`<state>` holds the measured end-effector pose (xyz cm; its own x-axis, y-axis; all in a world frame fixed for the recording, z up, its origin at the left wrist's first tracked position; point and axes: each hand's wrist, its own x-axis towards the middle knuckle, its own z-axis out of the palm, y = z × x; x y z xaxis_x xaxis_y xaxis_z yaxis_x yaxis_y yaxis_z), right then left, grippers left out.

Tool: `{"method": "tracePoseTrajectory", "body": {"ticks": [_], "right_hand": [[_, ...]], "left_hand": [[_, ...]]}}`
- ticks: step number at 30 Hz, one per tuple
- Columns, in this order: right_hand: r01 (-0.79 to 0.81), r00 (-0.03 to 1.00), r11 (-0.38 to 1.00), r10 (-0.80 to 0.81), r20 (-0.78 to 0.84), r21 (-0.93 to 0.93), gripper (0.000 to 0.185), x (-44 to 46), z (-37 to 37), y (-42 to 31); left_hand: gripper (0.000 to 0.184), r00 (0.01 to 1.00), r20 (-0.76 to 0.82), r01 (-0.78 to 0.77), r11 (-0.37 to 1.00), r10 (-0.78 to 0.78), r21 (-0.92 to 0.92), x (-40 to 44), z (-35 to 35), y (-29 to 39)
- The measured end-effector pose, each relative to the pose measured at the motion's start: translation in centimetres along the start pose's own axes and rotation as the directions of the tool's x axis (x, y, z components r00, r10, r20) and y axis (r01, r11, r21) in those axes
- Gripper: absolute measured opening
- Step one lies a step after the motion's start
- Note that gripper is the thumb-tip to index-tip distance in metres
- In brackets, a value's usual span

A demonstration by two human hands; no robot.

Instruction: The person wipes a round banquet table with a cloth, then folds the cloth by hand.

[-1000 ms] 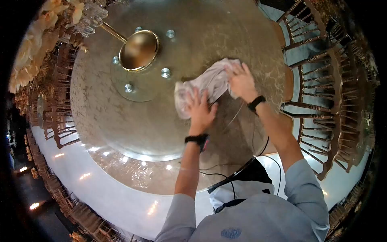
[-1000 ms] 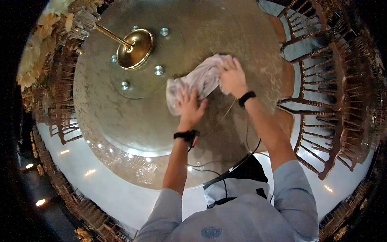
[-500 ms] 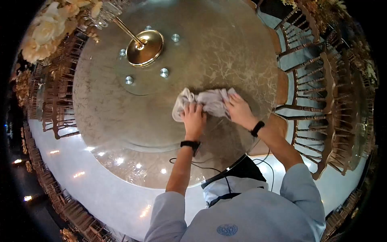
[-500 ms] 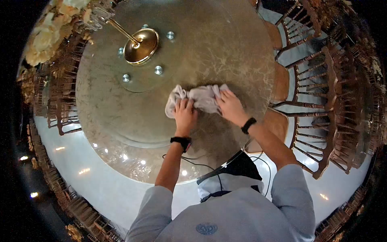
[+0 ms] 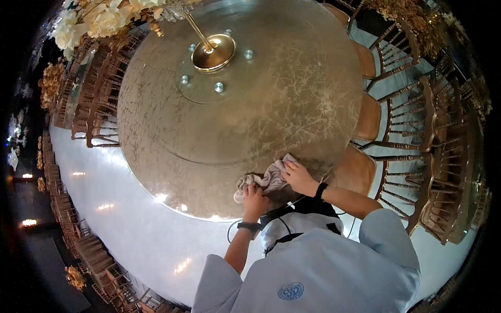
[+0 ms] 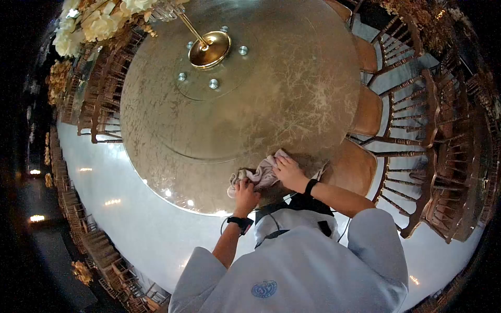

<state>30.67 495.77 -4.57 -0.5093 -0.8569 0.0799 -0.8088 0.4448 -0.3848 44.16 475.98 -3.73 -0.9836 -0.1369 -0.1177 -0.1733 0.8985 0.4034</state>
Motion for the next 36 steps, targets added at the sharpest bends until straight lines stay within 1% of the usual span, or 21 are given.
{"method": "tracePoseTrajectory", "body": {"ticks": [3, 5, 7, 8, 9, 11, 12, 13, 15, 16, 19, 21, 22, 23, 25, 26, 29, 30, 33, 35, 36], "right_hand": [[0.079, 0.994, 0.994, -0.073, 0.081, -0.072, 0.035, 0.3, 1.0, -1.5], [0.096, 0.992, 0.992, -0.089, 0.086, -0.084, 0.037, 0.4, 2.2, -2.8], [0.135, 0.982, 0.981, -0.113, 0.152, -0.139, 0.040, 1.0, 2.2, -4.0], [0.101, 0.977, 0.986, -0.073, 0.201, -0.136, 0.043, 1.1, 2.1, -4.3], [0.098, 0.980, 0.983, -0.068, 0.187, -0.158, 0.043, 1.5, 1.7, -4.5], [0.089, 0.955, 0.991, -0.057, 0.290, -0.099, 0.045, 2.5, 1.1, -4.6], [0.042, 0.956, 0.998, -0.025, 0.293, -0.052, 0.048, 2.9, 1.4, -4.5], [0.036, 0.961, 0.997, -0.014, 0.278, -0.075, 0.048, 3.0, 2.0, -4.6], [0.063, 0.990, 0.997, -0.056, 0.129, -0.054, 0.052, 3.0, 3.0, -4.7], [0.033, 0.992, 0.999, -0.028, 0.125, -0.039, 0.054, 3.3, 2.7, -5.7], [-0.004, 0.987, 1.000, 0.007, 0.162, -0.021, 0.054, 5.2, 4.0, -9.1], [-0.004, 0.996, 1.000, 0.005, 0.086, -0.022, 0.054, 6.5, 6.6, -11.2], [-0.036, 0.998, 0.999, 0.038, 0.044, -0.035, 0.051, 7.0, 7.2, -12.5], [-0.047, 0.998, 0.998, 0.049, 0.046, -0.048, 0.051, 7.5, 7.5, -13.5], [-0.156, 0.987, 0.987, 0.154, -0.055, -0.042, 0.048, 8.0, 8.3, -14.7], [-0.169, 0.977, 0.985, 0.163, -0.140, -0.030, 0.047, 8.0, 8.5, -15.0], [-0.247, 0.960, 0.968, 0.239, -0.147, -0.038, 0.047, 6.8, 9.1, -15.8], [-0.238, 0.954, 0.971, 0.228, -0.194, -0.026, 0.046, 6.4, 8.7, -16.5], [-0.283, 0.953, 0.958, 0.276, -0.128, -0.040, 0.041, 6.1, 9.3, -17.0], [-0.284, 0.957, 0.957, 0.279, -0.082, -0.058, 0.042, 6.4, 7.8, -18.2], [-0.436, 0.898, 0.900, 0.435, 0.063, 0.009, 0.035, 6.8, 6.1, -19.3]], "left_hand": [[0.028, 0.993, 0.040, 0.111, 0.993, -0.110, -0.036, -0.7, -0.3, -2.2], [0.028, 0.984, 0.047, 0.169, 0.985, -0.170, 0.029, -1.3, -1.4, -3.6], [0.028, 0.977, 0.032, 0.209, 0.977, -0.209, -0.025, -1.6, -2.4, -4.7], [0.027, 0.973, 0.043, 0.230, 0.972, -0.227, -0.058, -1.7, -2.5, -4.8], [0.027, 0.977, 0.025, 0.211, 0.975, -0.210, -0.063, -1.7, -2.3, -5.5], [0.028, 0.989, 0.080, 0.125, 0.992, -0.124, -0.009, -1.1, -1.5, -7.6], [0.029, 0.974, 0.162, 0.160, 0.987, -0.158, 0.003, -0.7, -3.6, -6.6], [0.031, 0.985, 0.147, 0.096, 0.995, -0.095, 0.003, -0.5, -3.3, -7.7], [0.040, 0.989, 0.147, 0.020, 0.999, -0.027, 0.044, -0.5, -2.5, -10.1], [0.033, 0.986, 0.164, 0.005, 1.000, -0.009, 0.022, -0.3, -3.2, -11.2], [0.030, 0.982, 0.188, -0.007, 1.000, 0.010, -0.016, -1.3, -6.4, -14.3], [0.027, 0.980, 0.177, 0.084, 0.996, -0.086, 0.022, -2.2, -6.5, -17.5], [0.026, 0.991, 0.135, -0.017, 0.997, 0.007, 0.078, -2.2, -6.0, -19.1], [0.026, 0.991, 0.134, -0.030, 0.997, 0.020, 0.066, -2.4, -5.5, -20.5], [0.026, 0.991, 0.128, -0.052, 0.999, 0.051, 0.004, -2.1, -5.5, -21.5], [0.030, 0.989, 0.131, -0.081, 0.995, 0.073, 0.059, -1.9, -5.2, -21.5], [0.037, 0.988, 0.128, -0.106, 0.988, 0.092, 0.111, -1.6, -5.9, -20.3], [0.040, 0.976, 0.196, -0.105, 0.994, 0.096, 0.037, -1.0, -5.9, -20.6], [0.039, 0.969, 0.221, -0.137, 0.985, 0.111, 0.109, -0.7, -7.0, -19.4], [0.036, 0.964, 0.260, -0.068, 0.996, 0.049, 0.064, -1.1, -7.6, -19.2], [0.036, 0.969, 0.229, -0.114, 0.991, 0.094, 0.075, -1.4, -6.9, -19.9]]}}
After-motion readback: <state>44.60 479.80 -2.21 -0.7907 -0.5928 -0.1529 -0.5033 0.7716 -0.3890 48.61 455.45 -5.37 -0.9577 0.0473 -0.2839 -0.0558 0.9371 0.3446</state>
